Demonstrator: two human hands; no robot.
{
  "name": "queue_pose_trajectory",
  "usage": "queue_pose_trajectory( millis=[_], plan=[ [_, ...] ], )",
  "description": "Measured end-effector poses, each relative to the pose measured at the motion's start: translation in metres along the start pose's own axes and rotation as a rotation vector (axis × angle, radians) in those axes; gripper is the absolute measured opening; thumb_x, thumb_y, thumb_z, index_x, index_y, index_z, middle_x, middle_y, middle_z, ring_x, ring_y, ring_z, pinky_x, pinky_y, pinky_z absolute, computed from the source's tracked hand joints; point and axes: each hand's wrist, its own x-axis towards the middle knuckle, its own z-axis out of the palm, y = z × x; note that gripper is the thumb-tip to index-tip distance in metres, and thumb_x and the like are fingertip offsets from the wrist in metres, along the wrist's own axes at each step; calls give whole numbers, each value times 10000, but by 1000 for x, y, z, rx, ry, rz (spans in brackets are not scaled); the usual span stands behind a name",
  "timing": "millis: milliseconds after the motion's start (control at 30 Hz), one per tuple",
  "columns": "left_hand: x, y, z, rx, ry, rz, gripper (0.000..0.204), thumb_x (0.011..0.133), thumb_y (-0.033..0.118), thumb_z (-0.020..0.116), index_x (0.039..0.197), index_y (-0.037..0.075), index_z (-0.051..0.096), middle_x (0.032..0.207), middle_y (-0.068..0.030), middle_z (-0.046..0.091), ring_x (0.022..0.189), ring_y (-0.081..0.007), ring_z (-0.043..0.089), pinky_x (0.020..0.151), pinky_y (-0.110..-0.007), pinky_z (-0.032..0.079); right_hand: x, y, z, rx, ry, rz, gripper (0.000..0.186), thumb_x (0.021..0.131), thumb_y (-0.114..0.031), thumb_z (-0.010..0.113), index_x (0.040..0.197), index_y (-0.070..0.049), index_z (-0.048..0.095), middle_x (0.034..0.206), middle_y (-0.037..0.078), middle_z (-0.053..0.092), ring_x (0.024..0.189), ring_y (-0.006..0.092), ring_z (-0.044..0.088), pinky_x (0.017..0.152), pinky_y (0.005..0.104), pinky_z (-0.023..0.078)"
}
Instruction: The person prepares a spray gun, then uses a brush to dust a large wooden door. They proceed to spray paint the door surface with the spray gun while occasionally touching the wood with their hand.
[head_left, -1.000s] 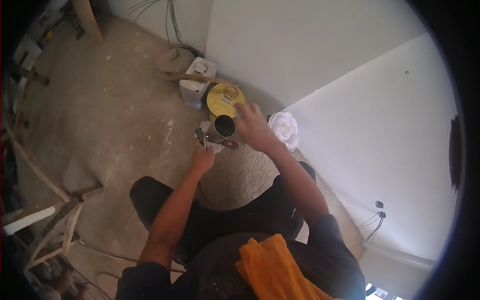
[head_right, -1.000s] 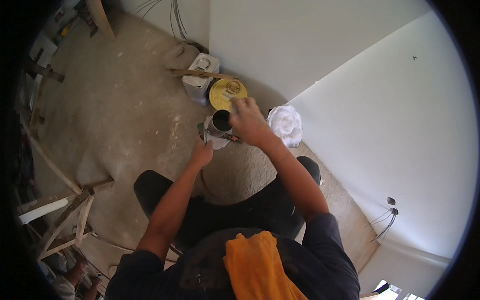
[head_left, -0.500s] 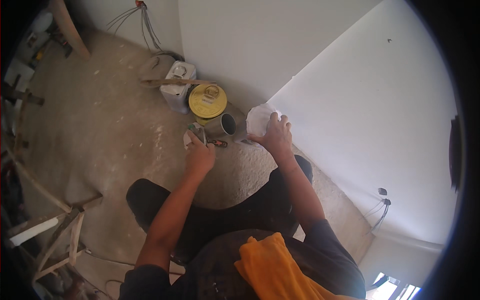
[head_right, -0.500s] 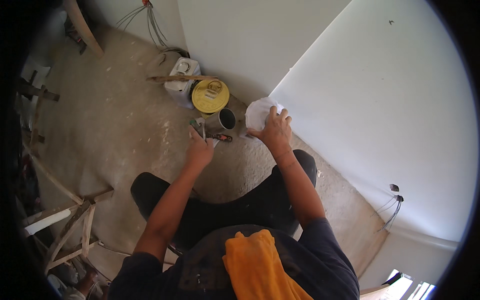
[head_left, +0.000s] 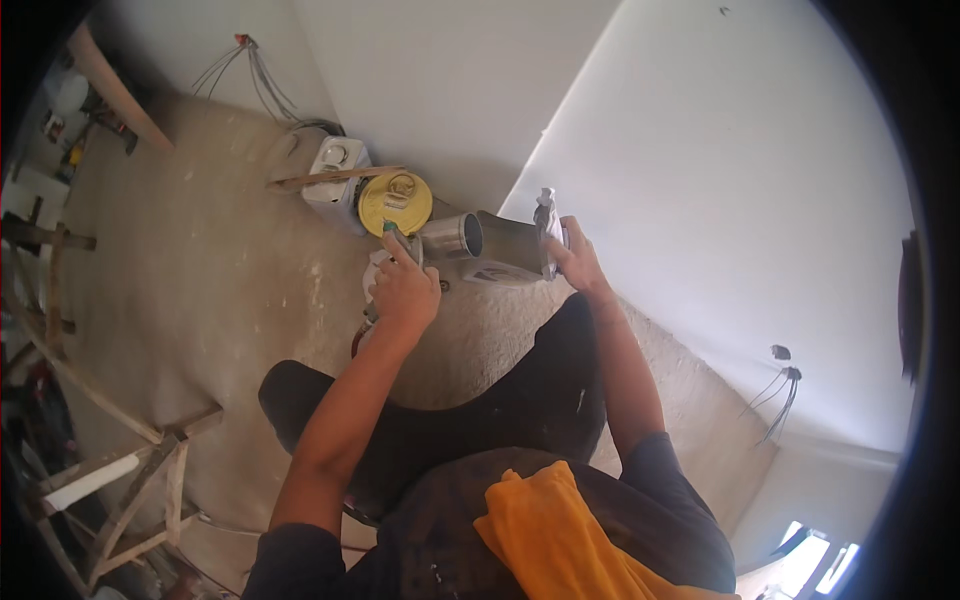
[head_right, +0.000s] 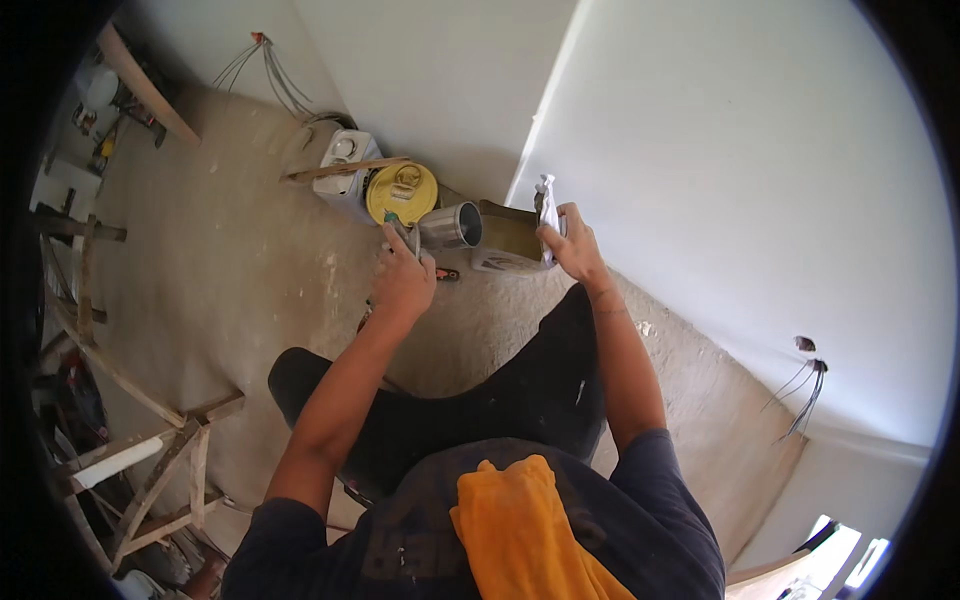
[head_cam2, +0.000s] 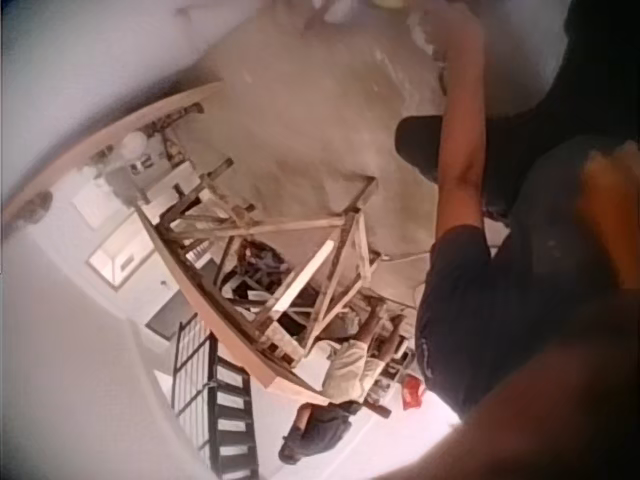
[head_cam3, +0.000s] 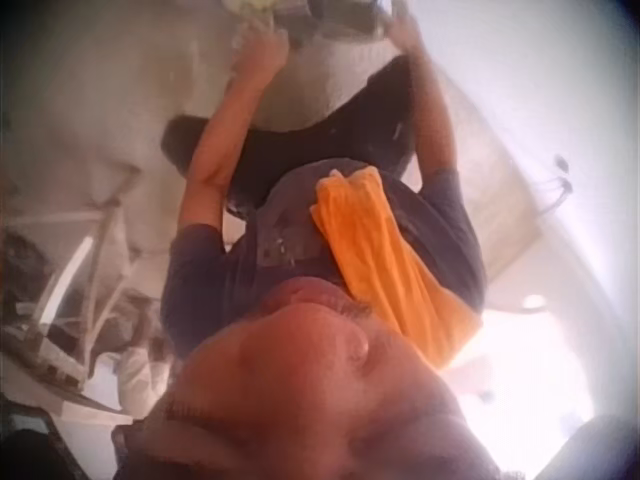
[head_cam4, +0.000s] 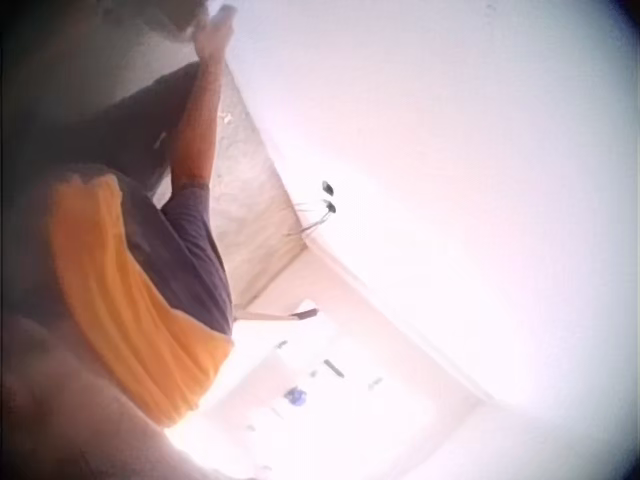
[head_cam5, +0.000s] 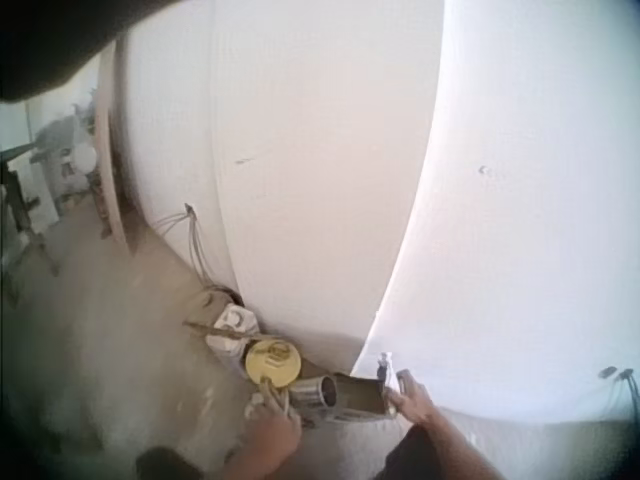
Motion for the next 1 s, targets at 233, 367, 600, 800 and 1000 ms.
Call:
queue_pose_trajectory(
  millis=[233,367,600,800,1000],
  plan=[
    [12,46,-7,277,140,106,945,958,354,636,1677,-57,181,1245,-295,651,1099,-415,683,925,-601,519,4,21,-11,95,-22,-31,565,921,-439,681,1260,-2,569,1087,299,716,1057,427,702,946,464,525],
    [25,67,-3,502,202,137,920,960,330,632,1685,-29,195,1252,-282,646,1079,-417,679,918,-665,500,6,32,-12,167,-16,-89,549,925,-439,682,1245,-10,560,1012,286,723,1002,429,707,927,473,521],
    [27,105,-17,759,326,230,879,962,326,630,1696,26,249,1200,-245,653,1029,-420,677,915,-711,480,7,43,-14,250,-31,-92,556,925,-436,696,1261,-20,545,984,282,718,972,412,703,893,468,523],
    [21,125,-20,895,324,287,764,1033,258,551,1703,39,255,1171,-231,642,1042,-408,649,910,-733,456,8,49,-20,272,-69,-74,572,926,-455,700,1273,-25,553,1011,282,719,1010,410,699,908,467,523],
    [17,136,-16,974,364,310,754,1034,242,544,1697,20,262,1178,-229,649,1059,-407,644,924,-731,452,12,52,-15,259,-43,-114,596,923,-488,715,1264,-23,565,1001,286,718,984,421,704,894,469,530]
  ],
)
